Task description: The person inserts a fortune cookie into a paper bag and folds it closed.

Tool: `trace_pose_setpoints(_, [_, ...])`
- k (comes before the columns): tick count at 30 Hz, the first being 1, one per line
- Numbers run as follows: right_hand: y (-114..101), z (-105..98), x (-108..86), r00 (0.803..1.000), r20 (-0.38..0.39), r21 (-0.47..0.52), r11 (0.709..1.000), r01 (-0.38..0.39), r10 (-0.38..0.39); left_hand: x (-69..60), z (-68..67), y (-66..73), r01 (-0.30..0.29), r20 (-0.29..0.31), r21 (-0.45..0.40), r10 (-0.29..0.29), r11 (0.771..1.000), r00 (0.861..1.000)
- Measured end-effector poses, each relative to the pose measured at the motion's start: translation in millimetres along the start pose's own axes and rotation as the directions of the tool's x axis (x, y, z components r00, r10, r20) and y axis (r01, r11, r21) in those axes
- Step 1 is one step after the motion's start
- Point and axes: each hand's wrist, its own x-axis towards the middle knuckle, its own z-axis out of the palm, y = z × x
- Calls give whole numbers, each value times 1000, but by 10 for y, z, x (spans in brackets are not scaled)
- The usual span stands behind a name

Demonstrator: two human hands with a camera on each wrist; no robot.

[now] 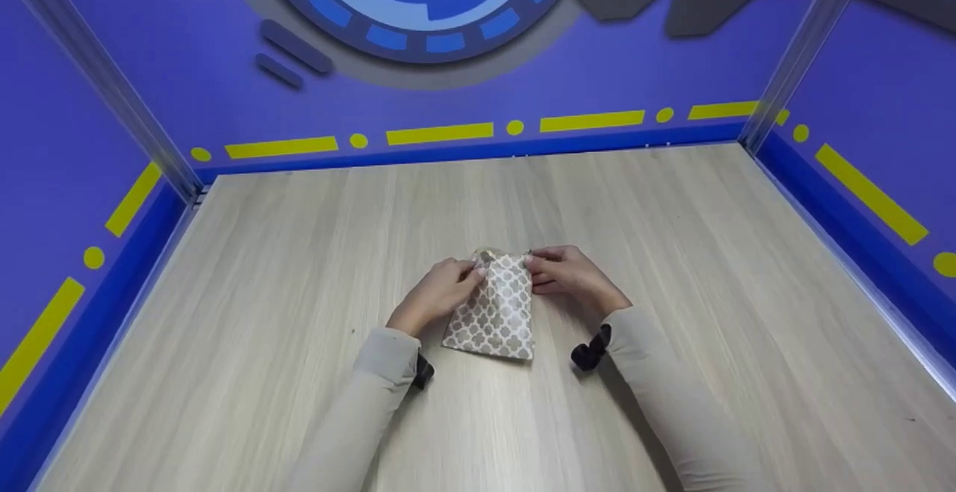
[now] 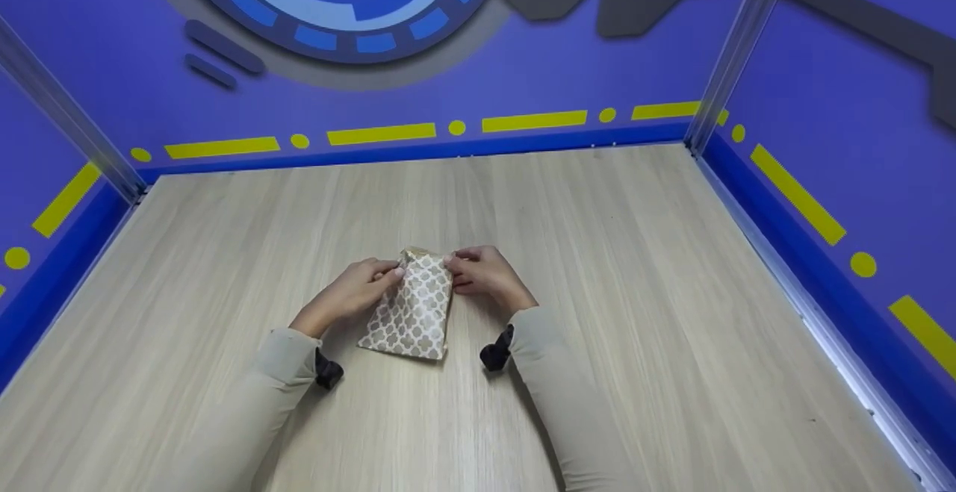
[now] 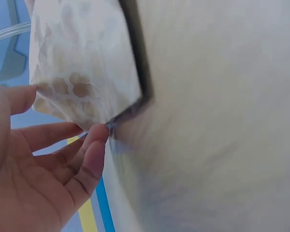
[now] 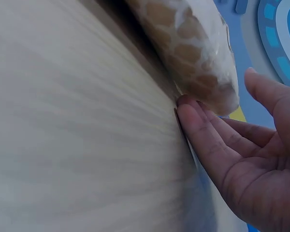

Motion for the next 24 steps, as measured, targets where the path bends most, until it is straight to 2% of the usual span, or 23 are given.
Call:
trace_pose_setpoints(5, [2, 12, -6, 999, -22, 22, 999, 35, -35, -17, -1, 7, 32, -31, -104, -35, 994, 999])
trace_pose_setpoints(9, [-6, 6, -4, 995, -23, 53, 994, 99, -98, -15, -9, -3, 61, -45, -182, -70, 981, 997])
trace_pose_setpoints(13, [-55, -12, -22, 988, -51, -8, 989, 147, -147, 8, -10, 0, 66, -71, -290, -90, 955, 993])
trace_pose_setpoints(14, [-74, -13, -29, 987, -65, -31, 988, 148, -150, 18, -9, 2, 65, -80, -324, -95, 944, 992])
trace_pose_setpoints(17, [-130, -11, -50, 985, -89, -67, 988, 142, -147, 47, -5, 19, 60, -107, -447, -120, 893, 987])
trace_pose_setpoints(21, [-202, -1, -71, 987, -87, -27, 991, 131, -133, 80, -12, 56, 52, -142, -578, -162, 814, 977])
trace_pose_setpoints(24, [-245, -4, -85, 986, -87, -12, 990, 139, -140, 99, -23, 78, 38, -171, -622, -183, 782, 968])
